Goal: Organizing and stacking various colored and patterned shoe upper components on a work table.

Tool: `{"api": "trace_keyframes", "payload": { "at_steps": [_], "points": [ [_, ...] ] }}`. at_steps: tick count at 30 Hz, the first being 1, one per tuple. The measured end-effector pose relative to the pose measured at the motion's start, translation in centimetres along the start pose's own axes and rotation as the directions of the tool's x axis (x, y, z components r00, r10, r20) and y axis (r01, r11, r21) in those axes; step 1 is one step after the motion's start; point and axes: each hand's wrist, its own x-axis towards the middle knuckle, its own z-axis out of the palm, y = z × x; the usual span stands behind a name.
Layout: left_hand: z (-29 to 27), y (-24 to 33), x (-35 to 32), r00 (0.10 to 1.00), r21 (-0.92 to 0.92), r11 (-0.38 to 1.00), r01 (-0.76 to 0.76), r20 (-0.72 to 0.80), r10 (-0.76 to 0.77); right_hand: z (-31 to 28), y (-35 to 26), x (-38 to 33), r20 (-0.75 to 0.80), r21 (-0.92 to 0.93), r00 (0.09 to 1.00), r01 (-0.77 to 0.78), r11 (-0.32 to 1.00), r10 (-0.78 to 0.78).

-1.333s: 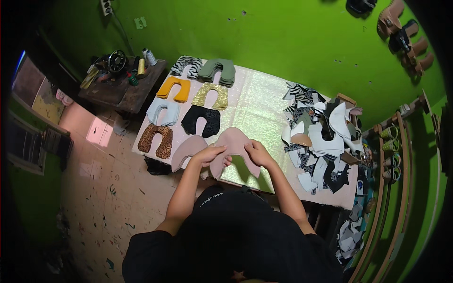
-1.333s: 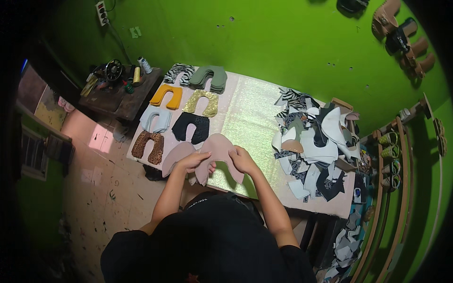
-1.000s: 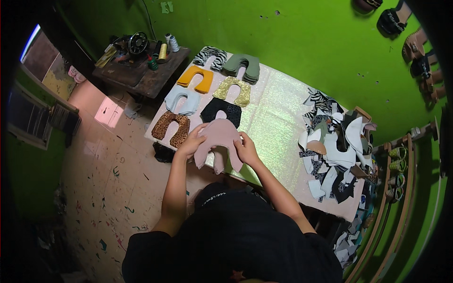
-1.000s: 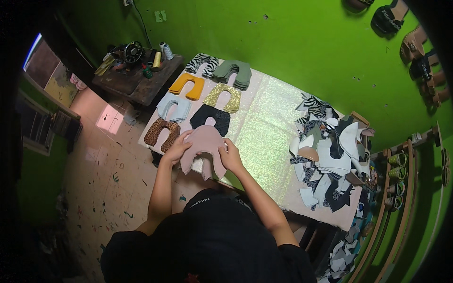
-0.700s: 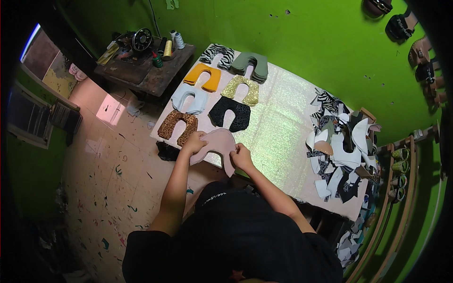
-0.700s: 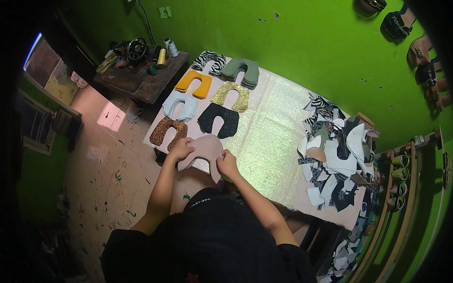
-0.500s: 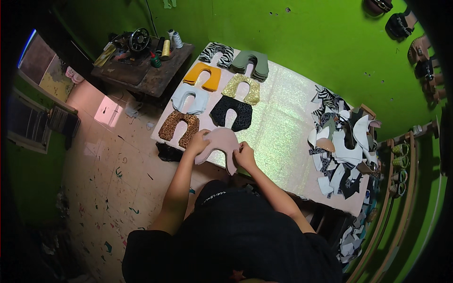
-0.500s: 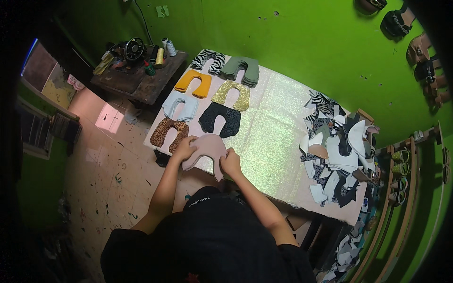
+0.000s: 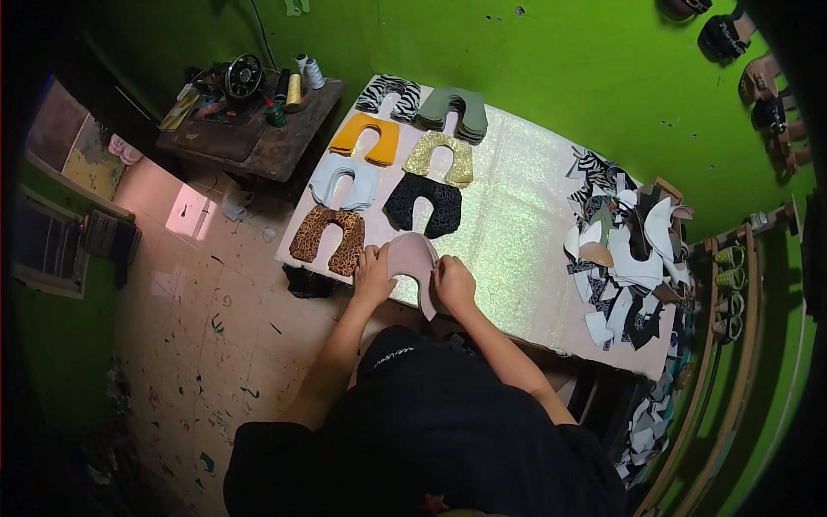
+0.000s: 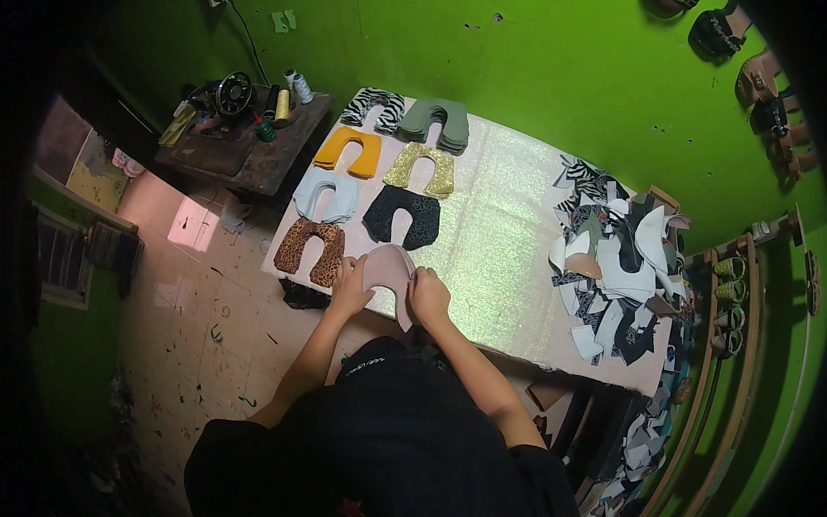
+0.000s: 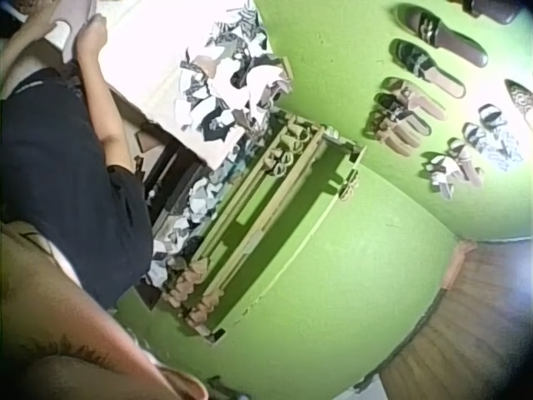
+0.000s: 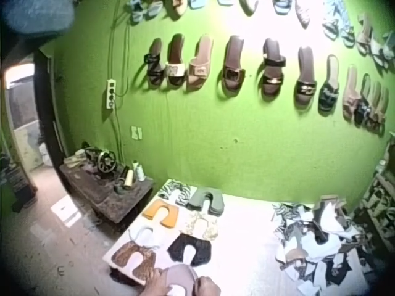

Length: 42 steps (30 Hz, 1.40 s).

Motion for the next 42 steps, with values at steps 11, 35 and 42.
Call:
{"api": "trace_keyframes", "payload": {
  "at_steps": [11,35,42],
  "points": [
    [0.6,0.5,-0.3,0.996,0.096,0.995,-0.029,-0.080,0.037,1.0,0.6,-0.4,-0.018,0.009,1.000,-0.008,1.000,0.008],
    [4.7,17.3,2.8,0.961,-0.140,0.951,-0.277,-0.059,0.272,-10.6,13.9,-1.7,-0.325,0.241,0.945,0.050,0.969,0.032],
    [8.2,27.1,3.7,0.851,-0.242,0.840,-0.485,0.089,0.517,-21.2,23.4,-2.1,-0.620,0.141,0.768,-0.092,0.986,0.160]
  ]
}}
